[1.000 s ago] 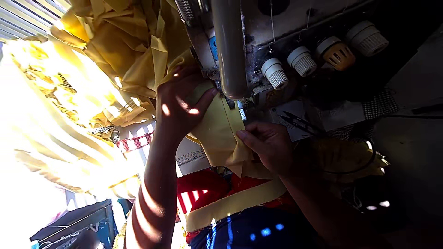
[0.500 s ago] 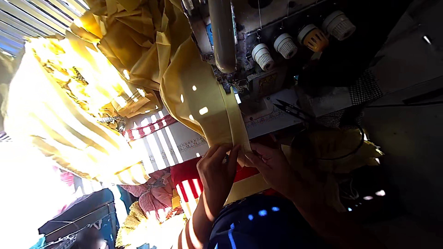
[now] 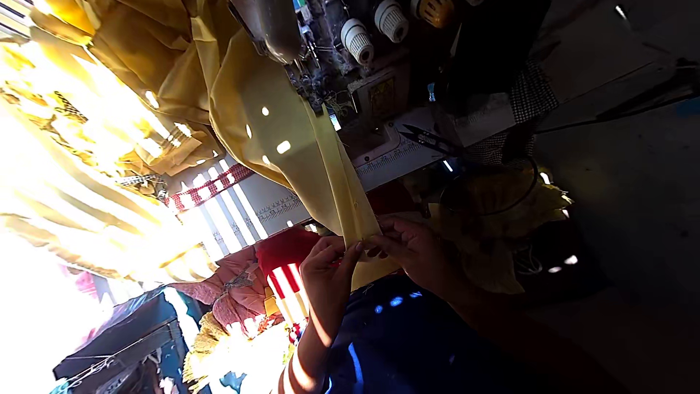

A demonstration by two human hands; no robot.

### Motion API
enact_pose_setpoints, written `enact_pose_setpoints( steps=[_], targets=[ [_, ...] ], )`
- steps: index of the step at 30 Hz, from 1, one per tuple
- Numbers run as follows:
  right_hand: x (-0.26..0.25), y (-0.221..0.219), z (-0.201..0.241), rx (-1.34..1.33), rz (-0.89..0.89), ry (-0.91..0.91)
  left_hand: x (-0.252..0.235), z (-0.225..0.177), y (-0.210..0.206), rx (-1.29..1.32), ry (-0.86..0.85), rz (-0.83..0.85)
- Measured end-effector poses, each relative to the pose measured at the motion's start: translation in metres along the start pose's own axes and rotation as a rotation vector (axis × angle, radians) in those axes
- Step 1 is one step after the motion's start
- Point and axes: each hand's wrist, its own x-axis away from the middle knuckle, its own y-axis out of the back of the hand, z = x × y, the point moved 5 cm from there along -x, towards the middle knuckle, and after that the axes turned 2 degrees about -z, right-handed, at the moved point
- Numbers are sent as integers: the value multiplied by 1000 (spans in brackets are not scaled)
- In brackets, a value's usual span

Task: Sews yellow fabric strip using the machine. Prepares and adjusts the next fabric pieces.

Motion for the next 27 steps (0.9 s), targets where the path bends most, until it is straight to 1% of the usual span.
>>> enact_pose_setpoints(
  steps=[2, 4, 6, 8, 10, 13, 16, 19, 21, 24, 27],
  targets=[
    [0, 1, 1, 16, 1, 17, -1, -4, 5, -147, -85, -48],
    [0, 1, 0, 27, 10, 19, -3, -8, 7, -230, -125, -29],
    [0, 1, 0, 14, 18, 0, -5, -12, 5, -250, -151, 16],
    [1, -1, 0, 2, 29, -12, -4, -13, 1, -165, -116, 71],
    [3, -2, 1, -3, 34, -11, 1, -15, -4, 21, -7, 148],
    [7, -1, 2, -13, 29, -11, 9, -6, -13, 376, 267, 255],
    [7, 3, -3, 16, 23, 1, 18, 16, -18, 462, 470, 245],
    [8, 8, -7, 57, 8, 12, 27, 24, -20, 508, 544, 185],
    [9, 10, -7, 80, 3, 33, 28, 22, -21, 531, 512, 191],
    [10, 9, -4, 82, 24, 21, 26, 15, -21, 456, 350, 280],
    [12, 9, 1, 112, 67, 35, 24, 9, -21, 399, 241, 329]
  ],
)
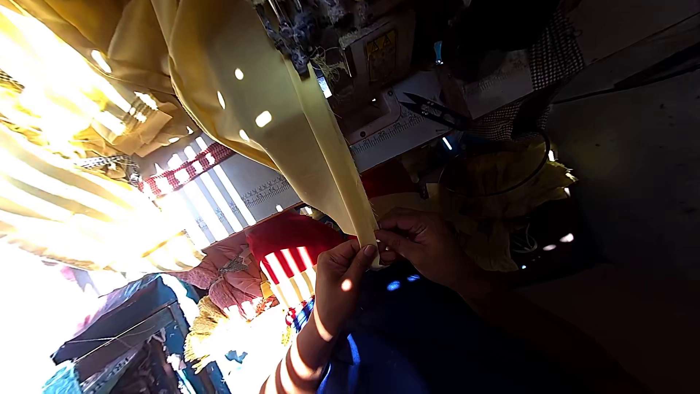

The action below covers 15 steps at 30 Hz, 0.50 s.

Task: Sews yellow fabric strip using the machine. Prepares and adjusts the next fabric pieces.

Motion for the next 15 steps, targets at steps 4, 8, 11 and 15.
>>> enact_pose_setpoints(
  steps=[4, 8, 11, 15],
  targets=[
    [2, 0, 5, 6, 57, 30, -1, -3, -1, 3, -54, 73],
    [2, 0, 9, 40, 104, 56, -1, -5, -1, -19, -63, 49],
    [2, 1, 10, 57, 126, 69, -1, -8, -1, -113, -82, 6],
    [1, 1, 13, 69, 143, 100, -2, -9, 0, -194, -123, -4]
  ],
)
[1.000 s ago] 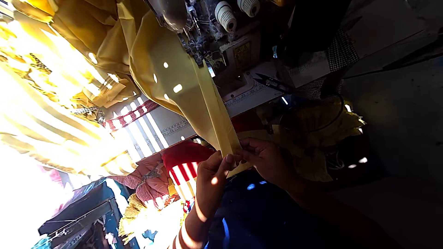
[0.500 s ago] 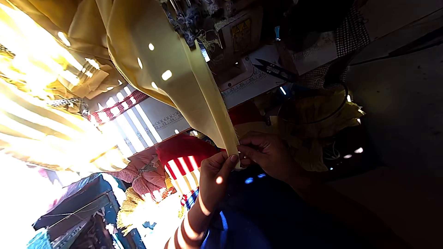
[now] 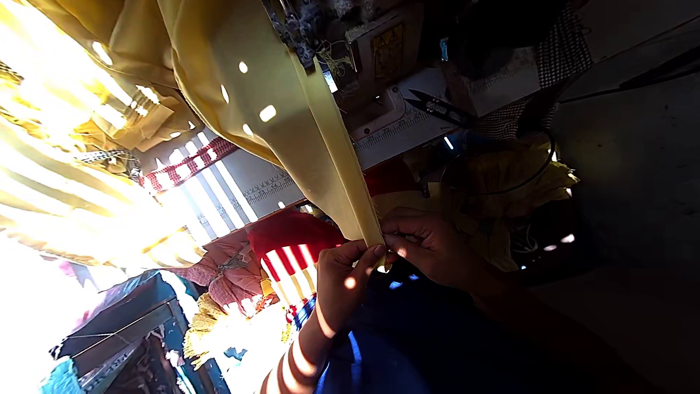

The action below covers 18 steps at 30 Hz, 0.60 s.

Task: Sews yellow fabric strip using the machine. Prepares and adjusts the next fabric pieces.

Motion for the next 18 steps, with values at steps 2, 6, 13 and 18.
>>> enact_pose_setpoints(
  steps=[2, 6, 13, 18],
  targets=[
    [0, 1, 1, 13, -3, 19, 0, 0, 0, -17, -22, 5],
    [3, -2, 6, 123, -79, 60, 0, 3, -2, -95, -76, -29],
    [1, -1, 15, 16, -163, 205, -33, -78, 48, -523, -339, 205],
    [0, -2, 31, -129, -105, 261, -106, -115, 61, -850, -558, -115]
  ],
)
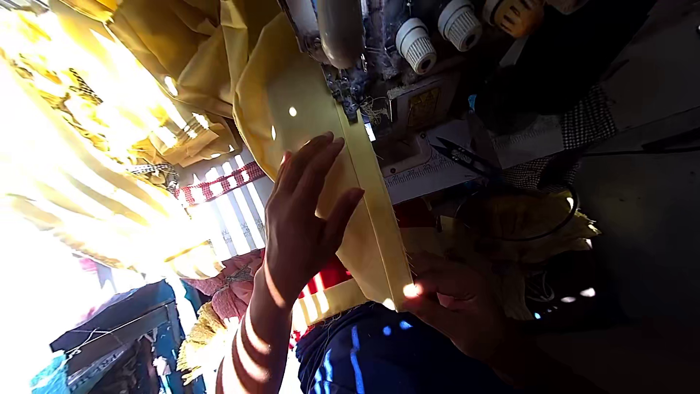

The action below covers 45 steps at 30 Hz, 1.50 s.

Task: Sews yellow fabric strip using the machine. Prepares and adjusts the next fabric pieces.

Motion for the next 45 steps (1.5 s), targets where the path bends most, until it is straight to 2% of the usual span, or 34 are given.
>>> enact_pose_setpoints(
  steps=[3, 10, 18, 21, 24, 26, 29, 37, 41, 45],
  targets=[
    [-2, 3, 7, 25, 10, 45, -7, 16, -11, -95, -5, -18],
    [3, 13, -33, 28, -27, -164, -10, 24, -7, -108, -21, -43],
    [-49, 12, -28, 80, -55, -100, -56, 56, 1, -79, 9, 13],
    [-62, 8, -26, 107, -75, -85, -60, 44, 8, -148, 50, -8],
    [-71, 10, -27, 114, -95, -65, -29, 7, 3, -133, 29, -131],
    [-78, 10, -27, 112, -97, -69, -6, -3, -13, -124, 41, -157],
    [-94, 10, -25, 135, -97, -58, 2, 10, -24, -113, 18, -175],
    [-126, 4, -18, 208, -148, -23, -36, 36, -9, -50, -42, -100],
    [-139, 2, -14, 257, -211, -65, -52, 44, -6, -50, -48, -68],
    [-140, 1, -21, 190, -253, -111, -54, 42, -5, -94, -45, -73]
  ],
)
